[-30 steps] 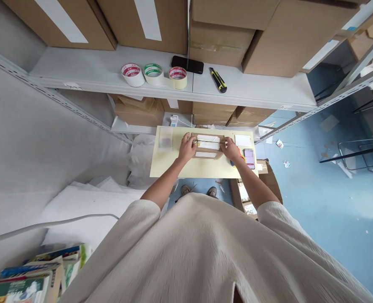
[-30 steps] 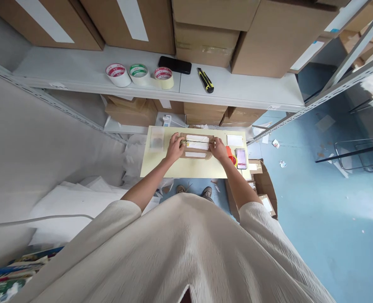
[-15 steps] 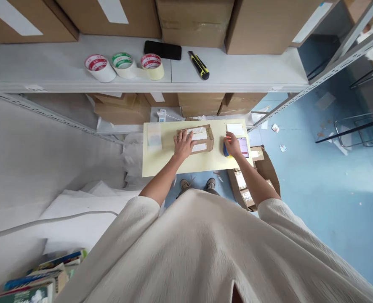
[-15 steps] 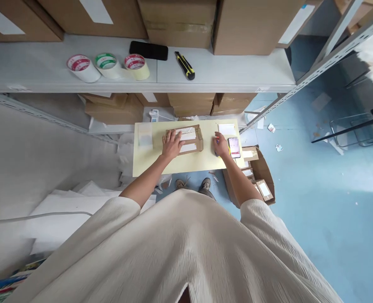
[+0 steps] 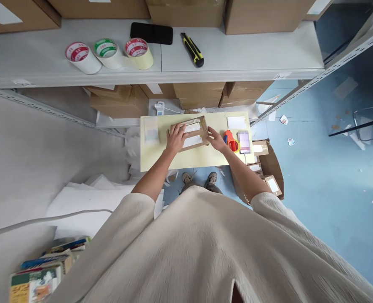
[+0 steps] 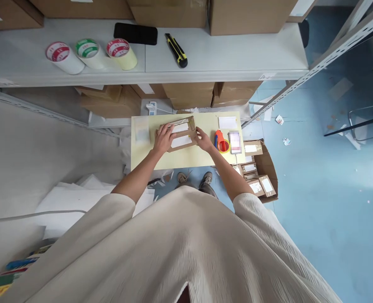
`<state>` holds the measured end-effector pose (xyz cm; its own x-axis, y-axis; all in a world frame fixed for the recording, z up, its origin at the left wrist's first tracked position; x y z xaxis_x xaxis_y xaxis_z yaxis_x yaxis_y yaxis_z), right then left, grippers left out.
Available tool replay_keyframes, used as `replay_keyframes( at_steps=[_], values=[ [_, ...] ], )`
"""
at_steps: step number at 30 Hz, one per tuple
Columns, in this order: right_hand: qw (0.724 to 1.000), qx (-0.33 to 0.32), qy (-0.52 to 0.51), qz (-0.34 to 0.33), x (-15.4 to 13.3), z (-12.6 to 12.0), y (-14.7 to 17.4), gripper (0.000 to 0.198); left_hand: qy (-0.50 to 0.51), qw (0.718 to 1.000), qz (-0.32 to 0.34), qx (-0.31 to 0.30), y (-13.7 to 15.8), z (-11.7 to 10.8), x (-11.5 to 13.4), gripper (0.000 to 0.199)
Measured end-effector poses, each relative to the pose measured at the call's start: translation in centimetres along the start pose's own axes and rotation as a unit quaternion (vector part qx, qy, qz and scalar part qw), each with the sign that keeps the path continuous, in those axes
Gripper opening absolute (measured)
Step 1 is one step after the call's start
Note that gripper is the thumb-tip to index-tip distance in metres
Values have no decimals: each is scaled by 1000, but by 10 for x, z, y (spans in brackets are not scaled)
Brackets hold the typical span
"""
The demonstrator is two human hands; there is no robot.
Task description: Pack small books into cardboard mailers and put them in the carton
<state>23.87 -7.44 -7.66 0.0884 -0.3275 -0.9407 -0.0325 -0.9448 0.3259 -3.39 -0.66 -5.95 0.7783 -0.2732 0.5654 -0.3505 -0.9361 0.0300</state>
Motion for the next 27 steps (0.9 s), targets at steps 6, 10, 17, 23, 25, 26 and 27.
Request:
replay_keyframes(
  at_steps=[6, 10, 17, 23, 25, 26, 27],
  values=[
    [999, -26, -10, -22, -15, 26, -33, 117, 32, 999, -12, 34, 0, -11, -15, 81],
    [999, -32, -6, -39, -22, 31, -44, 120, 39, 998, -11, 55, -5, -14, -22, 78],
    [998, -35, -24, -35, -21, 38, -61, 117, 41, 998, 7, 54, -23, -21, -30, 72],
    [999, -39, -23, 25, 0, 34, -45, 117, 31, 999, 3, 9, -3, -5, -23, 68],
    [999, -37, -17, 28, 4, 27, -31, 114, 35, 999, 10, 2, 6, 2, -17, 69],
    [999, -37, -14, 28, 5, 23, -24, 111, 36, 999, 15, -1, 10, 4, -14, 69],
    [999, -35, -12, 28, 6, 19, -17, 108, 36, 999, 22, -6, 13, 7, -11, 70]
  ],
)
Point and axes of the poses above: each hand's wrist, its own y-axis away from the middle knuckle, its own z-axis out of the palm, x = y × z, the point moved 3 cm from there along -y, towards the middle knuckle, and after that the axes turned 8 degrees about -y, right-handed, at the moved point
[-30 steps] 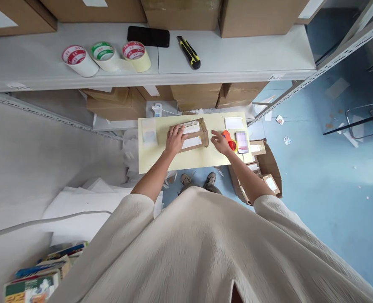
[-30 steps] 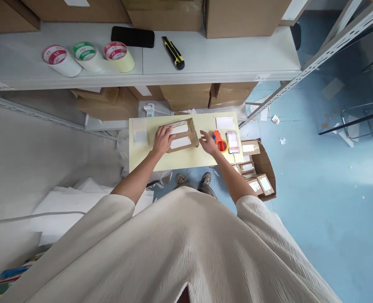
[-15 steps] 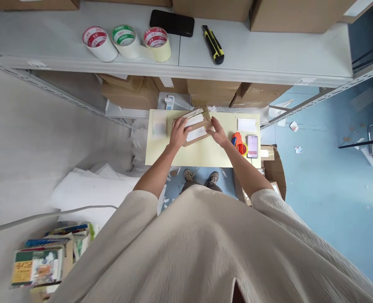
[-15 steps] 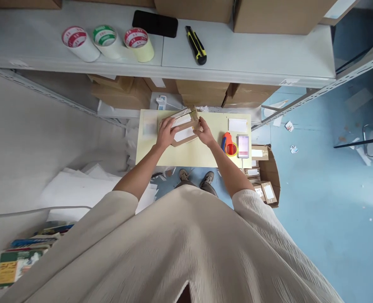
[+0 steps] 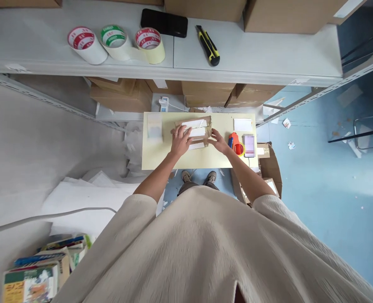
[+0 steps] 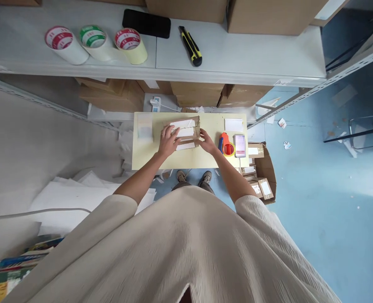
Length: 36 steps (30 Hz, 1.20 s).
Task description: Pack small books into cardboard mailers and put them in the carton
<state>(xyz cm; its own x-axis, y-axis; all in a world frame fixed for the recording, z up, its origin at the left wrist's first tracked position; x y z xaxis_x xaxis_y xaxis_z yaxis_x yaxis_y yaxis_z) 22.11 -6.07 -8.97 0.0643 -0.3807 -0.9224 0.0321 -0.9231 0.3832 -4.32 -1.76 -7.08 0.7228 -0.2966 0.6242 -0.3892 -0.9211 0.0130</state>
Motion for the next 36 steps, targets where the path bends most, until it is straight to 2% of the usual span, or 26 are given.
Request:
replay_keyframes(
  at_steps=[6, 9, 11, 13, 15, 18, 23, 28, 32, 36],
  values=[
    [1000, 29, 3, 8, 8, -24, 38, 87, -5, 999, 36, -31, 4, 12, 17, 67],
    [995, 73, 69, 26, 14, -40, 55, 72, -71, 996, 26, -56, 4, 14, 26, 68],
    [975, 131, 171, 55, 18, -56, 66, 58, -127, 989, 23, -78, 4, 15, 32, 71],
    [939, 171, 281, 97, 22, -69, 76, 48, -167, 981, 27, -93, 3, 16, 36, 74],
    [908, 178, 355, 135, 27, -78, 81, 44, -181, 978, 30, -100, 2, 19, 38, 76],
    [891, 168, 390, 162, 36, -83, 80, 41, -178, 978, 28, -105, 1, 24, 36, 77],
    [888, 190, 382, 172, 50, -86, 72, 41, -164, 982, 9, -97, 3, 28, 29, 79],
    [903, 155, 378, 132, 51, -91, 73, 34, -138, 989, 4, -62, 5, 33, 28, 75],
    [909, 188, 356, 105, 32, -107, 85, 39, -125, 992, -8, -27, 4, 37, 32, 70],
    [939, 202, 266, 86, -6, -131, 90, 49, -113, 993, -6, -22, 3, 38, 38, 71]
  ],
)
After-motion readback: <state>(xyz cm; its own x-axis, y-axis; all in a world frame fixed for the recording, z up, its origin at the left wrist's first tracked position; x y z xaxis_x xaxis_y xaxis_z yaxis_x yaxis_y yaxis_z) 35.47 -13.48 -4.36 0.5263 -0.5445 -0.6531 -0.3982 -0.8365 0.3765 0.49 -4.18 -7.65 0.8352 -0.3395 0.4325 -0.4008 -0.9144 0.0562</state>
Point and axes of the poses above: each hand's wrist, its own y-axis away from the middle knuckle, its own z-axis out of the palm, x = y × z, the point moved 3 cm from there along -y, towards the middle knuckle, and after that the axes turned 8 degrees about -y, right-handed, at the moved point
